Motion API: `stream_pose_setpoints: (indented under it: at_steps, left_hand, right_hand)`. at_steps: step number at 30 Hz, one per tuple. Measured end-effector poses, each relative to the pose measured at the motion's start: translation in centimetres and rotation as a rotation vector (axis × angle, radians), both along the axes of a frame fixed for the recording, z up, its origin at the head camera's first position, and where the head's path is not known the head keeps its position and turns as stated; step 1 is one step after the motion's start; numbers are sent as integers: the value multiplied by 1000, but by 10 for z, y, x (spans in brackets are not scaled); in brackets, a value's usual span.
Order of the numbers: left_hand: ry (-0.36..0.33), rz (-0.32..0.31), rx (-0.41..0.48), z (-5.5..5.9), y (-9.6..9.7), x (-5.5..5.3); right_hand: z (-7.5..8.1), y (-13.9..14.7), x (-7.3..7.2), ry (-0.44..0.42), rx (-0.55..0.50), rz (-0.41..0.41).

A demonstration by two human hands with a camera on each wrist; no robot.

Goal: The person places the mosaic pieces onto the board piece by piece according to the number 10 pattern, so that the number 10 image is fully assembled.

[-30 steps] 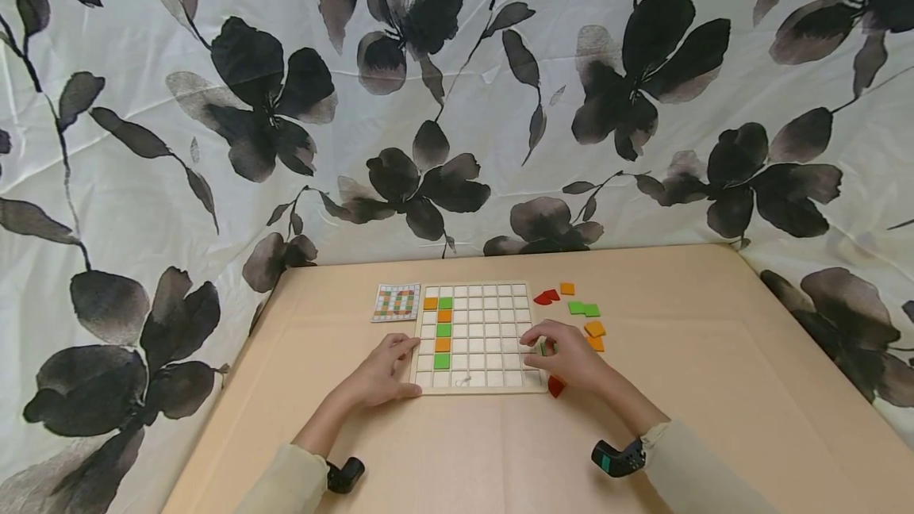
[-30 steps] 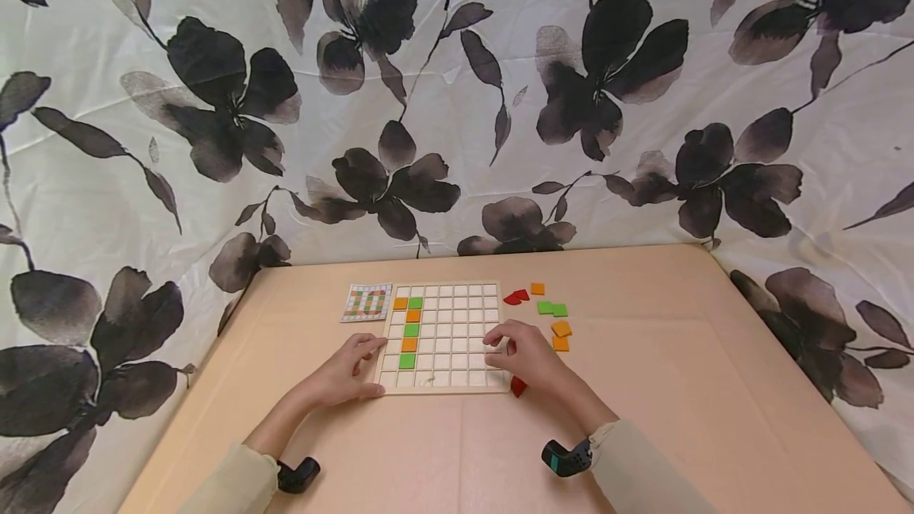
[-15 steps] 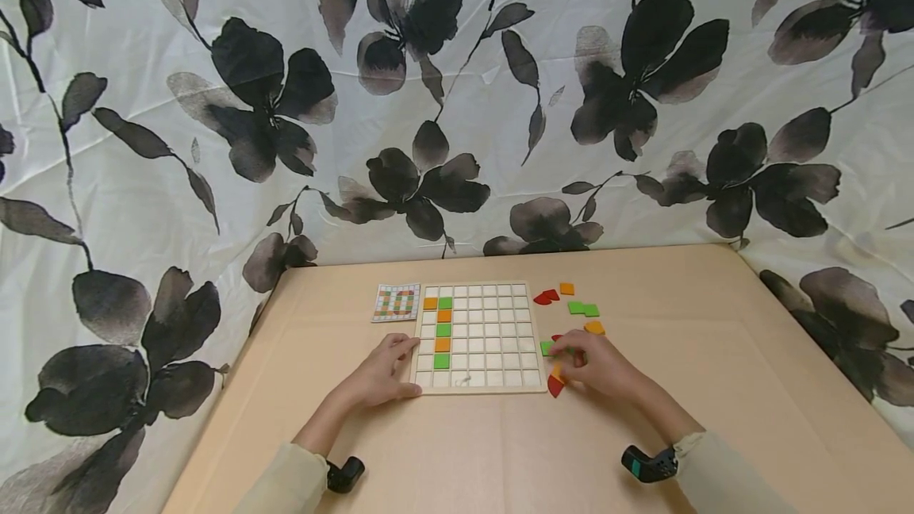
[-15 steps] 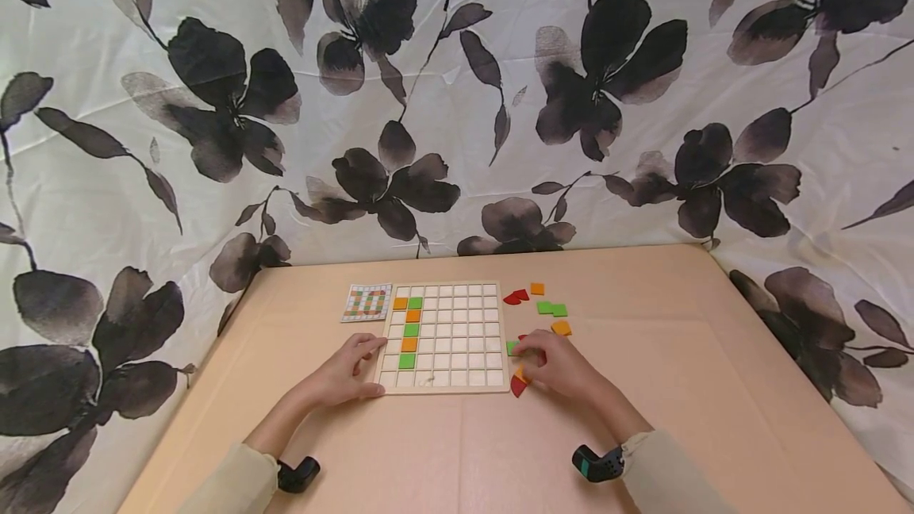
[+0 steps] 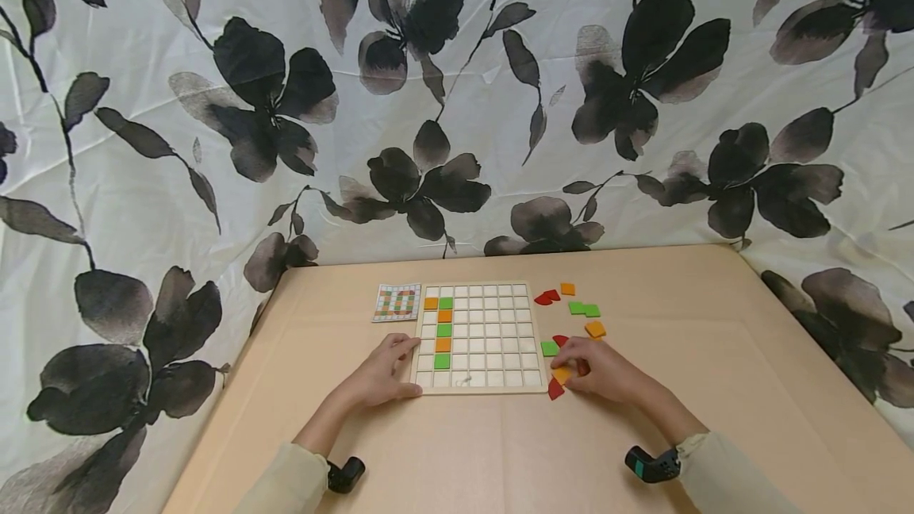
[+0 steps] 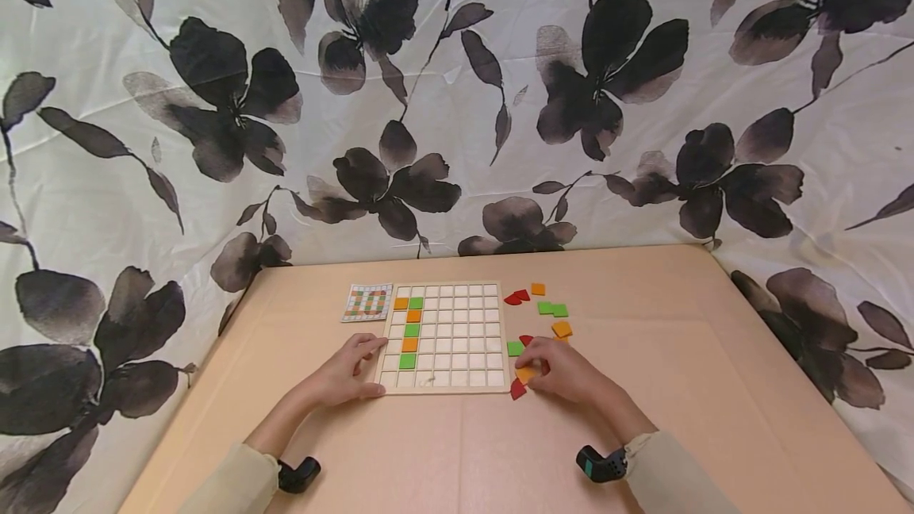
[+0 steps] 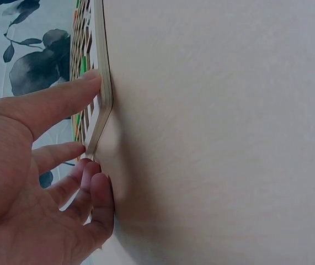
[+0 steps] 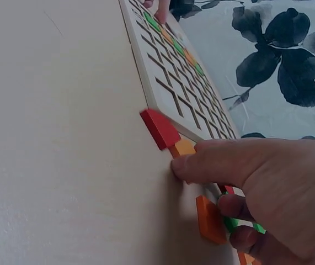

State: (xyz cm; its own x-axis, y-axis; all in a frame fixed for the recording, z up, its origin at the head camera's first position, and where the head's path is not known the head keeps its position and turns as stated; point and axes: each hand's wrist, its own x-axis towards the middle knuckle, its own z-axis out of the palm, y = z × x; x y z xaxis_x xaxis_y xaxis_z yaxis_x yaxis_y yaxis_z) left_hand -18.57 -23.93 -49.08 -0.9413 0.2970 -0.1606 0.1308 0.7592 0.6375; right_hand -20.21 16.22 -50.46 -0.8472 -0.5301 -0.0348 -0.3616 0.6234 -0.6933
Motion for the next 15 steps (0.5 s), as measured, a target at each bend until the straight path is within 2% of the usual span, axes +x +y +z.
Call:
stream_pose_setpoints:
  at_steps: [8, 15]
  left_hand:
    - [0, 8, -4, -1, 0, 0]
    - [-8, 4, 5, -2, 0, -1]
  right_hand:
    - [2, 0, 2, 66, 102, -60]
    - [5, -8, 0, 78, 86, -100]
